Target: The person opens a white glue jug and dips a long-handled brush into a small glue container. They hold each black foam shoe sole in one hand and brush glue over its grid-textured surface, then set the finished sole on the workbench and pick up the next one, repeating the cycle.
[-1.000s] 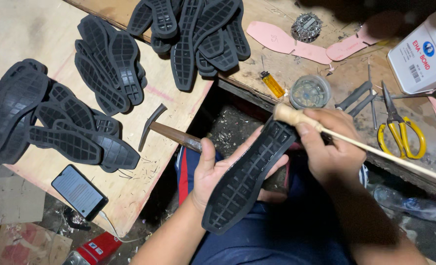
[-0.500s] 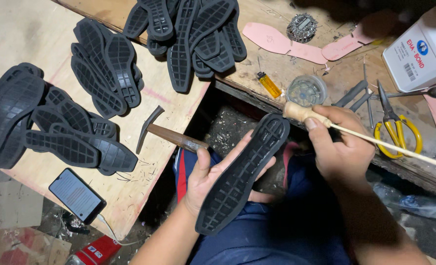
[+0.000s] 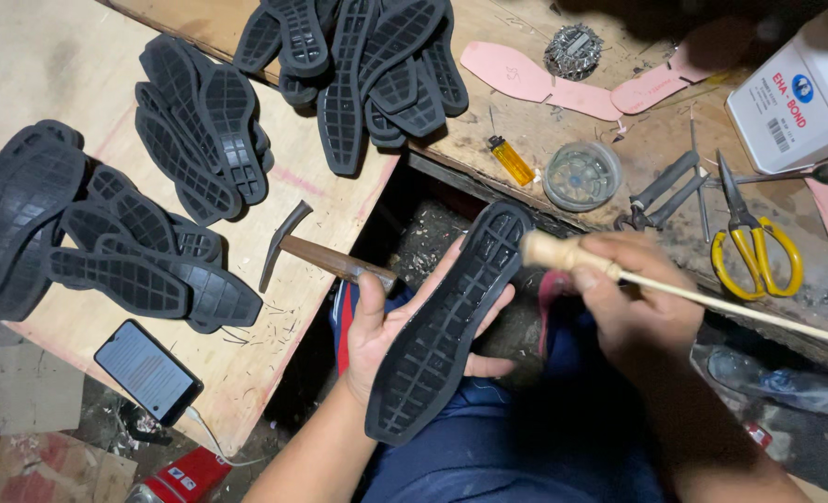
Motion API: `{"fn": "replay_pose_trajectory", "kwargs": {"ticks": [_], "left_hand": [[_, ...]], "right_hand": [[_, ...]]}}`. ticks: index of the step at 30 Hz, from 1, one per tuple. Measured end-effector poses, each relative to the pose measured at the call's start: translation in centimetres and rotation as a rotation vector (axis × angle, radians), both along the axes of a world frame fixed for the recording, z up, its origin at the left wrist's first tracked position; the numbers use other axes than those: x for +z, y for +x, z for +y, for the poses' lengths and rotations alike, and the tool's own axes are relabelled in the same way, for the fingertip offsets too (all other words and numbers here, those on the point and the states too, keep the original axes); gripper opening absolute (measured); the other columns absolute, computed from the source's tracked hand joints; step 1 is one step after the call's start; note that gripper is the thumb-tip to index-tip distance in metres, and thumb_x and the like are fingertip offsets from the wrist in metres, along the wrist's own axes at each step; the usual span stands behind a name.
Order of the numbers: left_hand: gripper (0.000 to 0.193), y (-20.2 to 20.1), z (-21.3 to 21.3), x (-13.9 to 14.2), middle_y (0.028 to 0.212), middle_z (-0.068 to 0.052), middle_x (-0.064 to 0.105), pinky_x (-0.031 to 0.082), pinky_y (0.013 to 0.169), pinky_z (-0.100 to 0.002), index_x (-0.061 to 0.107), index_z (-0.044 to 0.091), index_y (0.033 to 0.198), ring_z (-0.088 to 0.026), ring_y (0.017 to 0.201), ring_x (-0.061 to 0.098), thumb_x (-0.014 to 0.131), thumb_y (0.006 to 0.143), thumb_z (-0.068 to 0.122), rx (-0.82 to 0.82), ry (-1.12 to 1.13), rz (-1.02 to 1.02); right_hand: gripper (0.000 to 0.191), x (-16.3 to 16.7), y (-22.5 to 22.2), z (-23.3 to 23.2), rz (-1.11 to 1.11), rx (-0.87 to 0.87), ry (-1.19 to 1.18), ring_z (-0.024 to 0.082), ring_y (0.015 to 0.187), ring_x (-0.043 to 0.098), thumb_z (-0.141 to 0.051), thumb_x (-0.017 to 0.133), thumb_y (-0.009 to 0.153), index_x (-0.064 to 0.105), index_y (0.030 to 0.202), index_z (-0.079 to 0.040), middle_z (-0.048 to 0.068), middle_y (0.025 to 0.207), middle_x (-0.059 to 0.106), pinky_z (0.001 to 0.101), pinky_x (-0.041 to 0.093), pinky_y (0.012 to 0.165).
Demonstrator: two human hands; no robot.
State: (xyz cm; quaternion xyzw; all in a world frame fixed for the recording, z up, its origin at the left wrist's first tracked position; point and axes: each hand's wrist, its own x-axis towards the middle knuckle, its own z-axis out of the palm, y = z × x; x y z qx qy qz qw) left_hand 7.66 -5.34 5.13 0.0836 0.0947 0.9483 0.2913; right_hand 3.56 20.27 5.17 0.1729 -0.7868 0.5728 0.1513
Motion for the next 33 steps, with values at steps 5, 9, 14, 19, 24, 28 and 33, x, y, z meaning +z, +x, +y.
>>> {"fn": "replay_pose_trajectory", "kwargs": {"ticks": [5, 9, 14, 19, 24, 28, 33], "left_hand": [[0.110, 0.0, 0.1, -0.6, 0.175, -0.009, 0.018, 0.029, 0.117, -0.068, 0.002, 0.022, 0.173, -0.028, 0.160, 0.019, 0.043, 0.091, 0.084, -0.032, 0.060, -0.032], [0.110, -0.3, 0.5, -1.4, 0.174, -0.010, 0.022, 0.019, 0.123, -0.069, 0.005, 0.022, 0.173, -0.027, 0.159, 0.023, 0.044, 0.090, 0.082, -0.032, 0.228, -0.116], [0.111, -1.1, 0.9, -2.0, 0.170, -0.009, 0.031, 0.016, 0.131, -0.054, 0.012, 0.018, 0.176, -0.027, 0.154, 0.033, 0.044, 0.095, 0.085, 0.081, 0.111, -0.130], [0.106, -2.1, 1.2, -1.8, 0.169, -0.011, 0.034, 0.021, 0.126, -0.063, 0.015, 0.018, 0.173, -0.027, 0.153, 0.035, 0.042, 0.094, 0.084, 0.067, 0.240, -0.138], [0.107, -1.9, 2.6, -1.3, 0.168, -0.008, 0.033, 0.015, 0.130, -0.057, 0.017, 0.020, 0.174, -0.024, 0.153, 0.035, 0.042, 0.093, 0.085, 0.074, -0.004, -0.065], [0.105, -2.7, 3.0, -1.5, 0.168, -0.011, 0.036, 0.016, 0.128, -0.064, 0.015, 0.020, 0.173, -0.027, 0.152, 0.038, 0.042, 0.095, 0.085, 0.046, 0.295, -0.164], [0.101, -2.1, 2.9, -1.9, 0.170, -0.011, 0.037, 0.019, 0.128, -0.068, 0.015, 0.019, 0.175, -0.029, 0.154, 0.039, 0.041, 0.100, 0.081, -0.076, 0.407, -0.127]], "right_hand": [[0.023, -1.3, -0.1, 0.1, -0.020, -0.073, 0.023, 0.023, 0.108, 0.068, -0.001, 0.067, 0.100, 0.066, 0.122, 0.006, 0.019, 0.120, 0.069, 0.0342, 0.055, 0.100], [0.025, -1.9, -0.7, -0.2, -0.216, -0.055, -0.130, 0.024, 0.102, 0.069, -0.003, 0.065, 0.100, 0.066, 0.124, 0.004, 0.018, 0.117, 0.071, 0.0353, 0.056, 0.096], [0.027, -1.0, 1.8, -1.6, 0.041, 0.340, 0.151, 0.025, 0.106, 0.072, -0.006, 0.069, 0.095, 0.068, 0.122, -0.007, 0.013, 0.107, 0.072, 0.0371, 0.058, 0.095], [0.015, -0.9, 4.1, -2.7, -0.183, 0.523, 0.146, 0.022, 0.089, 0.075, -0.009, 0.077, 0.090, 0.072, 0.104, -0.010, 0.006, 0.091, 0.077, 0.0347, 0.061, 0.080], [0.017, 0.0, 3.5, -3.8, 0.273, 0.201, 0.361, 0.029, 0.101, 0.069, -0.012, 0.074, 0.088, 0.068, 0.105, -0.009, 0.008, 0.107, 0.072, 0.0411, 0.055, 0.095], [0.017, 2.1, 3.3, -5.2, 0.419, 0.544, 0.354, 0.024, 0.098, 0.067, -0.026, 0.079, 0.082, 0.070, 0.094, -0.019, -0.005, 0.104, 0.073, 0.0400, 0.047, 0.089], [0.017, 2.5, 2.2, -4.5, -0.042, -0.091, 0.142, 0.019, 0.105, 0.065, -0.020, 0.071, 0.088, 0.068, 0.104, -0.016, -0.002, 0.113, 0.065, 0.0351, 0.052, 0.094]]}}
